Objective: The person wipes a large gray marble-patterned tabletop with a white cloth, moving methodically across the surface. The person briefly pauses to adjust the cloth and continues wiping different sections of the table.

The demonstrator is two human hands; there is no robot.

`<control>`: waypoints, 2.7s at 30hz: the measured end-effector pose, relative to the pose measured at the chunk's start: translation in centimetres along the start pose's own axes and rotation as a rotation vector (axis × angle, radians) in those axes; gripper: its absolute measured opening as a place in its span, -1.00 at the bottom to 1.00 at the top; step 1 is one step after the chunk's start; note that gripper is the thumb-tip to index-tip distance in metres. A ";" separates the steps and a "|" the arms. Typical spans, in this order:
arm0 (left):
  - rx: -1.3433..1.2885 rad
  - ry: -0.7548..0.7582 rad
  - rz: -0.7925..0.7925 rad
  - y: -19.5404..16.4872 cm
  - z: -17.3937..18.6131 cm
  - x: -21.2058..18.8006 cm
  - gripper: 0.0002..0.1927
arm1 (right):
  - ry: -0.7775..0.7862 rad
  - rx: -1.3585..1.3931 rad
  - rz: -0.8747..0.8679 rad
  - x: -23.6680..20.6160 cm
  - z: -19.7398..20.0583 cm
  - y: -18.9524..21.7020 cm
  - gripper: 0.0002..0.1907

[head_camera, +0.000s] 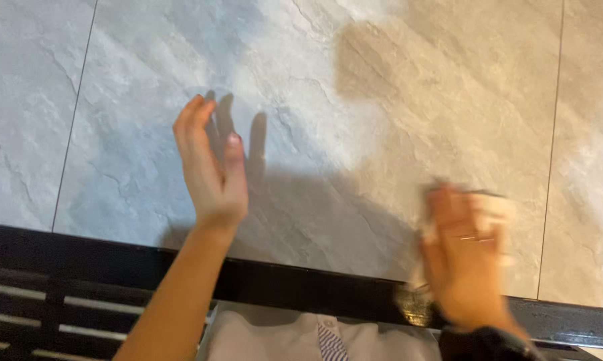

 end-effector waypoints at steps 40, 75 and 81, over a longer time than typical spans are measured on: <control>-0.057 -0.023 0.044 -1.1 1.2 2.1 -0.49 | -0.075 0.078 -0.243 20.5 -0.9 1.1 -0.28; 0.515 0.180 0.001 -0.7 -1.5 2.3 -0.44 | -0.169 0.132 -0.117 20.8 -0.8 2.3 -0.28; 0.547 0.194 0.014 -0.4 -1.4 2.7 -0.41 | -0.195 0.104 -0.087 23.8 -1.5 8.2 -0.27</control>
Point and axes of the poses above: each hand's wrist, its own x-axis towards the middle knuckle, its own z-axis out of the back of the hand, y = z × x, the point moved 3 cm from there along x, towards the middle knuckle, and after that the axes turned 8 degrees about -y, right-handed, at the moved point
